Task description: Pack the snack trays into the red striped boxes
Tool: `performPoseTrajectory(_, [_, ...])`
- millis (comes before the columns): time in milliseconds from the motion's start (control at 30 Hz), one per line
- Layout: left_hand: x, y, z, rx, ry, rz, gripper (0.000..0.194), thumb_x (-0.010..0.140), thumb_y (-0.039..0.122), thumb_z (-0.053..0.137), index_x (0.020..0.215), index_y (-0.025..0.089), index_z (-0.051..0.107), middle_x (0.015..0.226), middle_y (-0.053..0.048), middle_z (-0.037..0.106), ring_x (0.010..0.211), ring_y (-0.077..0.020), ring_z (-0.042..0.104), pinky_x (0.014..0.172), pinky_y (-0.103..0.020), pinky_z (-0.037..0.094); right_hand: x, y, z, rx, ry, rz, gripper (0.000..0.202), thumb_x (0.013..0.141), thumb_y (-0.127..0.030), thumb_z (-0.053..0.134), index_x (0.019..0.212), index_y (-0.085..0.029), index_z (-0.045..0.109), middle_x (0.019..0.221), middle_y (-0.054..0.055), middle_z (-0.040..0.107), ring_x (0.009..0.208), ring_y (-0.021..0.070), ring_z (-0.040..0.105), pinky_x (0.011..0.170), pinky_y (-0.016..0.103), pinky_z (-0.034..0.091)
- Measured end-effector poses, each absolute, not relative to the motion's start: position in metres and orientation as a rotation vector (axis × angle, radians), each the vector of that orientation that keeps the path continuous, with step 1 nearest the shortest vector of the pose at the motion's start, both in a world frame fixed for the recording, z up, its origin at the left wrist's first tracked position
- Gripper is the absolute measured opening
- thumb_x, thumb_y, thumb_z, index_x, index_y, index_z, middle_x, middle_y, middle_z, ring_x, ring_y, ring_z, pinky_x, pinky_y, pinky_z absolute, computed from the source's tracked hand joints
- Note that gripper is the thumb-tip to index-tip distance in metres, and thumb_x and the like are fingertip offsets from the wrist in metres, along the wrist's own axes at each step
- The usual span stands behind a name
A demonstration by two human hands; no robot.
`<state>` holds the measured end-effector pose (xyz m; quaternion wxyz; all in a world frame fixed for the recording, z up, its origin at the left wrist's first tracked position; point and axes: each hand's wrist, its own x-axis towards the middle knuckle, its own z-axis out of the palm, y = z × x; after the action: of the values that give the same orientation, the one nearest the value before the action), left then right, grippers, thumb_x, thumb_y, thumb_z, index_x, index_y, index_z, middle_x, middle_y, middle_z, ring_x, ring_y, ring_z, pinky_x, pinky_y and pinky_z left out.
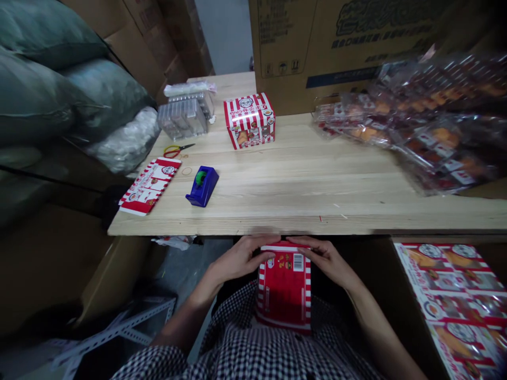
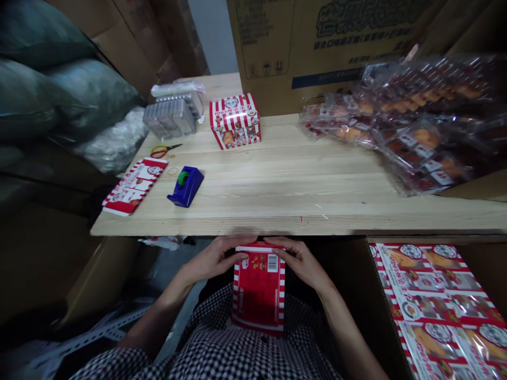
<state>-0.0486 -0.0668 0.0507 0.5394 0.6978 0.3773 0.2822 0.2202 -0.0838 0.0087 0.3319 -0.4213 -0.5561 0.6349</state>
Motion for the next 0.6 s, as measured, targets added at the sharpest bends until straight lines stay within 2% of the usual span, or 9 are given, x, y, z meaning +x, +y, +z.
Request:
performPoseTrajectory(100, [-0.048,-0.074,0.04,1.551,0.919,0.716,0.037,0.091,0.024,0.063,0.126,0.03,0.069,0.13,-0.007,0.068,0.126,-0.0282,0.06,0.113,-0.048,0.039,0.209,-0.089,0.006,-1.104,-1.384,1.62,0.028,0.092,-0.043,0.065,0.116,-0.032,0.074,0.127,0.005,0.07,0.123,0.0289,0.06,0.11,0.051,0.041])
performPoseTrajectory(300, [-0.055,-0.07,0.026,1.549,0.993,0.74,0.032,0.093,0.033,0.06,0.123,0.028,0.071,0.126,-0.008,0.071,0.117,-0.0266,0.065,0.103,-0.043,0.047,0.188,-0.084,-0.007,-1.154,-1.255,1.518,0.024,0.086,-0.045,0.072,0.103,-0.03,0.079,0.116,0.006,0.074,0.118,0.0296,0.063,0.109,0.049,0.041])
performPoseTrajectory(400, [-0.095,-0.042,0.03,1.505,1.354,0.978,0.038,0.088,0.037,0.066,0.124,0.024,0.067,0.126,-0.01,0.069,0.111,-0.0264,0.064,0.096,-0.039,0.049,0.194,-0.079,-0.01,-1.209,-1.2,1.535,0.026,0.084,-0.045,0.075,0.103,-0.029,0.079,0.117,0.008,0.074,0.117,0.0314,0.064,0.105,0.048,0.046])
performPoseTrajectory(500, [-0.153,-0.007,0.035,1.289,1.95,1.361,0.031,0.083,0.035,0.07,0.11,0.02,0.068,0.12,-0.012,0.066,0.111,-0.0264,0.059,0.096,-0.038,0.045,0.204,-0.076,-0.01,-1.262,-1.087,1.553,0.027,0.08,-0.045,0.078,0.102,-0.029,0.08,0.118,0.008,0.074,0.114,0.0324,0.066,0.094,0.045,0.054])
performPoseTrajectory(600, [-0.197,0.021,0.031,1.073,2.1,1.351,0.026,0.067,0.031,0.082,0.083,0.019,0.066,0.1,-0.009,0.067,0.106,-0.0265,0.058,0.086,-0.033,0.046,0.209,-0.075,-0.009,-1.284,-0.982,1.544,0.027,0.076,-0.045,0.081,0.099,-0.03,0.08,0.121,0.008,0.073,0.107,0.032,0.07,0.084,0.042,0.059])
